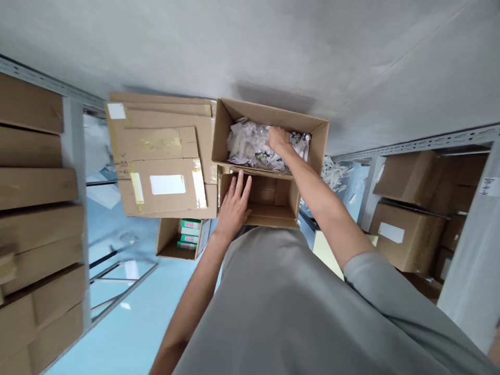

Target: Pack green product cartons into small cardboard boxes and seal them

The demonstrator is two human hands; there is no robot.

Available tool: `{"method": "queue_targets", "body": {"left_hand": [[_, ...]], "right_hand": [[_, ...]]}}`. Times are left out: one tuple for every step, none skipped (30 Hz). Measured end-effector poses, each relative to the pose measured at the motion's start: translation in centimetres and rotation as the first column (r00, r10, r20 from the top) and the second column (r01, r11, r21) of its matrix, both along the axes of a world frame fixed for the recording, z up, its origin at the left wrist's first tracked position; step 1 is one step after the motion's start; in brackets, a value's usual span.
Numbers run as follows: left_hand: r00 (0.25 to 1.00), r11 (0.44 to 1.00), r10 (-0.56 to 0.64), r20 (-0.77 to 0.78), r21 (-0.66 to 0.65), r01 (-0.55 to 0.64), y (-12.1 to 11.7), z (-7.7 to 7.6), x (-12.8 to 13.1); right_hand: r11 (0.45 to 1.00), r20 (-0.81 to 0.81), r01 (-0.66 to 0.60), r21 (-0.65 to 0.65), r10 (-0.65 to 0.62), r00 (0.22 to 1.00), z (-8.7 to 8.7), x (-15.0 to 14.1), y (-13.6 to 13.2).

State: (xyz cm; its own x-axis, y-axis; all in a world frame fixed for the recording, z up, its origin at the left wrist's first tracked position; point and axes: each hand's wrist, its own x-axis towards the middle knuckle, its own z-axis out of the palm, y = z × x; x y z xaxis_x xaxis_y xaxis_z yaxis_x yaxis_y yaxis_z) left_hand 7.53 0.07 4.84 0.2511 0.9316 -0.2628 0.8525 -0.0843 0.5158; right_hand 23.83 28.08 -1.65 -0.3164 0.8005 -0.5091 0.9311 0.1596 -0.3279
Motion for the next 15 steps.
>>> {"method": "queue_targets", "body": {"left_hand": [[1.000,1.000,0.007,0.015,0.006,-0.007,0.0,-0.1,-0.1],[0.999,1.000,0.014,0.034,0.011,-0.014,-0.1,-0.3,-0.1],[0.998,1.000,0.020,0.055,0.014,-0.021,-0.1,-0.5,-0.2],[0.996,0.999,0.028,0.083,0.017,-0.029,-0.1,-0.7,-0.2],[0.992,0.999,0.036,0.118,0.019,-0.039,-0.2,-0.9,-0.2],[0.985,0.999,0.046,0.164,0.021,-0.050,-0.2,-1.2,-0.2],[0.974,0.998,0.056,0.219,0.022,-0.063,-0.2,-1.5,-0.1],[0.958,0.997,0.067,0.280,0.022,-0.077,-0.2,-1.8,-0.1],[0.936,0.996,0.079,0.343,0.018,-0.091,-0.3,-2.1,-0.1],[0.912,0.994,0.094,0.400,0.008,-0.106,-0.3,-2.3,-0.2],[0.887,0.993,0.112,0.448,-0.010,-0.121,-0.3,-2.6,-0.3],[0.862,0.990,0.136,0.488,-0.036,-0.135,-0.4,-2.7,-0.4],[0.838,0.986,0.163,0.520,-0.068,-0.150,-0.5,-2.9,-0.6],[0.814,0.981,0.192,0.548,-0.102,-0.163,-0.6,-3.0,-0.7],[0.788,0.975,0.221,0.574,-0.135,-0.175,-0.7,-3.1,-0.9]], "right_hand": [[1.000,0.027,0.023,0.005,-0.023,0.999,0.2,0.2,-0.3],[0.999,0.048,0.046,0.020,-0.047,0.998,0.8,0.7,-0.7],[0.997,0.044,0.061,0.051,-0.063,0.997,1.8,1.3,-1.4],[0.992,0.011,0.069,0.101,-0.070,0.997,3.1,2.1,-2.3],[0.984,-0.038,0.081,0.160,-0.076,0.996,4.6,3.0,-3.4],[0.970,-0.099,0.098,0.223,-0.078,0.992,6.4,4.0,-4.8],[0.952,-0.170,0.117,0.282,-0.070,0.983,8.3,5.1,-6.5],[0.938,-0.243,0.136,0.319,-0.058,0.968,10.1,6.2,-8.5],[0.933,-0.314,0.157,0.323,-0.050,0.948,11.8,7.2,-10.7],[0.936,-0.379,0.183,0.302,-0.058,0.923,13.3,8.1,-13.1],[0.945,-0.431,0.205,0.257,-0.078,0.899,14.3,8.8,-15.5],[0.958,-0.465,0.211,0.194,-0.100,0.880,15.0,9.3,-17.7],[0.973,-0.475,0.197,0.121,-0.118,0.872,15.3,9.6,-19.8],[0.982,-0.456,0.181,0.055,-0.137,0.880,15.2,9.7,-21.6],[0.986,-0.409,0.166,0.004,-0.150,0.900,14.7,9.6,-22.9]]}}
